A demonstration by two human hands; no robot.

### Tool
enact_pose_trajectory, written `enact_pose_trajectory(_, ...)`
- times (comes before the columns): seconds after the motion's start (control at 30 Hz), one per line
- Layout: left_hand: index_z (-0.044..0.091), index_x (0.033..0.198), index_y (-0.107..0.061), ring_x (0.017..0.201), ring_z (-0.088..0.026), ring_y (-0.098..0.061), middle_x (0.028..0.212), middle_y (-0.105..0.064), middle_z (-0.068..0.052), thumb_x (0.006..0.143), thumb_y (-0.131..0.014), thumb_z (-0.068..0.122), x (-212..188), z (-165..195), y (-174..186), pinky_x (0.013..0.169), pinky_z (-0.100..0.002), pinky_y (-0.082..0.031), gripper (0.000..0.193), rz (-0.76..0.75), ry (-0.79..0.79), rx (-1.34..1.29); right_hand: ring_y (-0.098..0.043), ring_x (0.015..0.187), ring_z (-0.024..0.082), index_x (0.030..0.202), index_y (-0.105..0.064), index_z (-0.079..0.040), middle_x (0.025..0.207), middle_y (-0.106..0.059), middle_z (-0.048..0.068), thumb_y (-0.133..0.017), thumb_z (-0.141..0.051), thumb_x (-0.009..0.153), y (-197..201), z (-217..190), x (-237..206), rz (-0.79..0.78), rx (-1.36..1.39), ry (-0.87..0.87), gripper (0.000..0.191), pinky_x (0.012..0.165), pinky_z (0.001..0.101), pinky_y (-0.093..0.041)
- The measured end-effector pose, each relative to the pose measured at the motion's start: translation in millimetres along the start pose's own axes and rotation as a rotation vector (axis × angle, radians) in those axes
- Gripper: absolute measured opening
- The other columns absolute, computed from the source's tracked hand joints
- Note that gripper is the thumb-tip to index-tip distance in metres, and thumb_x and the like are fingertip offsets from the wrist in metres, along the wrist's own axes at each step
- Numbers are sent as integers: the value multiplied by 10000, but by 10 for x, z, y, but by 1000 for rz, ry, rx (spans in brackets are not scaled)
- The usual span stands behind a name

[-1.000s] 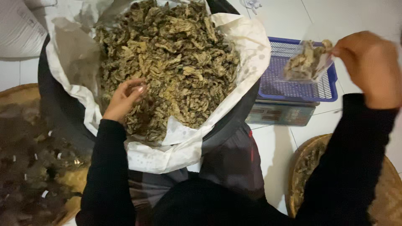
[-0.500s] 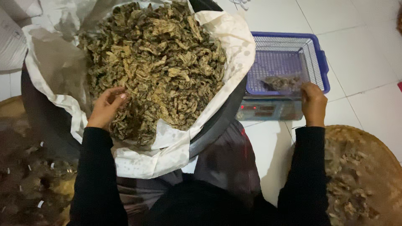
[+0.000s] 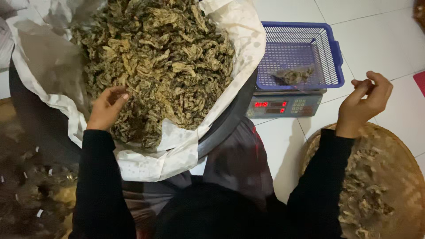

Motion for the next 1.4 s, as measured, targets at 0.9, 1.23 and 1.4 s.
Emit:
enact_pose_trajectory(0.9, 11, 1171, -682, 924, -148, -672, 1039, -722, -88, 1026, -722, 195, 191, -401, 375, 822, -301, -547, 238, 442, -144, -175, -650, 1034, 430, 1239, -631, -85, 1202, -612, 203, -779, -169, 866, -2737, -3096, -609, -1277, 194, 608, 410, 821, 523, -525)
enact_pose_trajectory(1.23, 30, 1144, -691, 928, -139, -656, 1034, -727, -54, 1009, -728, 196, 198, -335, 386, 823, -303, -534, 217, 470, -213, -179, -604, 1055, 403, 1239, -669, -128, 1080, -594, 184, -763, -95, 787, -3098, -3223, -1043, -1307, 131, 709, 463, 844, 518, -510)
enact_pose_trajectory(1.4, 28, 1120, -693, 906, -134, -654, 1011, -729, -54, 998, -733, 194, 174, -298, 390, 818, -297, -537, 210, 478, -158, -197, -613, 1012, 404, 1144, -680, -70, 1075, -608, 190, -713, -21, 812, -3139, -3252, -1194, -1130, 211, 858, 337, 845, 508, -514)
Point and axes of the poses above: each hand's wrist, its own x-axis towards the middle knuckle, its own y-axis out of the back of the hand, z = x × y, the point moved 5 cm from there along x, towards the middle knuckle
